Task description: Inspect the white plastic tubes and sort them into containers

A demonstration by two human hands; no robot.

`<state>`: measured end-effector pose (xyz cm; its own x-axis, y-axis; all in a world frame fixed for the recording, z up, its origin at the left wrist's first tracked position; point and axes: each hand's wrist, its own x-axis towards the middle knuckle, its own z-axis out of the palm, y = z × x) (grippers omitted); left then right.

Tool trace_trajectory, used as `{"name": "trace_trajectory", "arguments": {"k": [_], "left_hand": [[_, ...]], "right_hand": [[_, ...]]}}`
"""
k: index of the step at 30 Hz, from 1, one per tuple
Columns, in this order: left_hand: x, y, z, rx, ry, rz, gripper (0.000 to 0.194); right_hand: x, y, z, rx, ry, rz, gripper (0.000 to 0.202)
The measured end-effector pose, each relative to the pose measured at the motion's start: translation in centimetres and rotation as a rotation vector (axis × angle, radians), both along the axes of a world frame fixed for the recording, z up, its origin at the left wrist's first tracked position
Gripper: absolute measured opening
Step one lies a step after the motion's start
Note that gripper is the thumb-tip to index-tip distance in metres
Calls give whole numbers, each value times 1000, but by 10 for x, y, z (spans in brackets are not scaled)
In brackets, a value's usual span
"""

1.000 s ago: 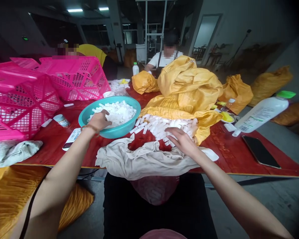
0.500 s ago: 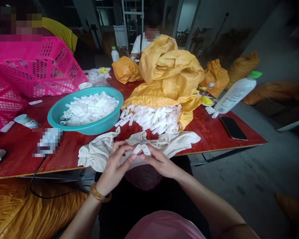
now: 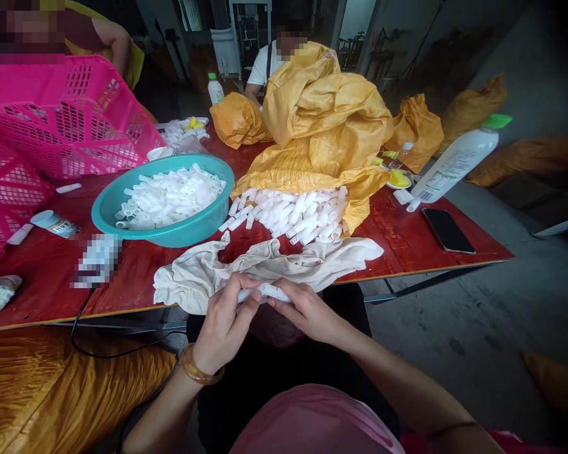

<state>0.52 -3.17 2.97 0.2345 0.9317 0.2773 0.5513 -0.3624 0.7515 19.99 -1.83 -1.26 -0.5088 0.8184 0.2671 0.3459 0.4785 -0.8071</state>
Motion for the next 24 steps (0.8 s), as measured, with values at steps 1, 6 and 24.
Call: {"name": "trace_trajectory", "arguments": {"k": [1, 6, 24], "left_hand": [[1, 0, -2, -19, -9, 4, 15], [-4, 8, -9, -45, -49, 29, 19], [-23, 15, -33, -12, -207, 57, 18]], "right_hand": [[-1, 0, -3, 63, -55, -43, 13], [-5, 1, -12, 278, -187, -161, 12], [-1, 8, 3, -205, 103, 128, 18]]}}
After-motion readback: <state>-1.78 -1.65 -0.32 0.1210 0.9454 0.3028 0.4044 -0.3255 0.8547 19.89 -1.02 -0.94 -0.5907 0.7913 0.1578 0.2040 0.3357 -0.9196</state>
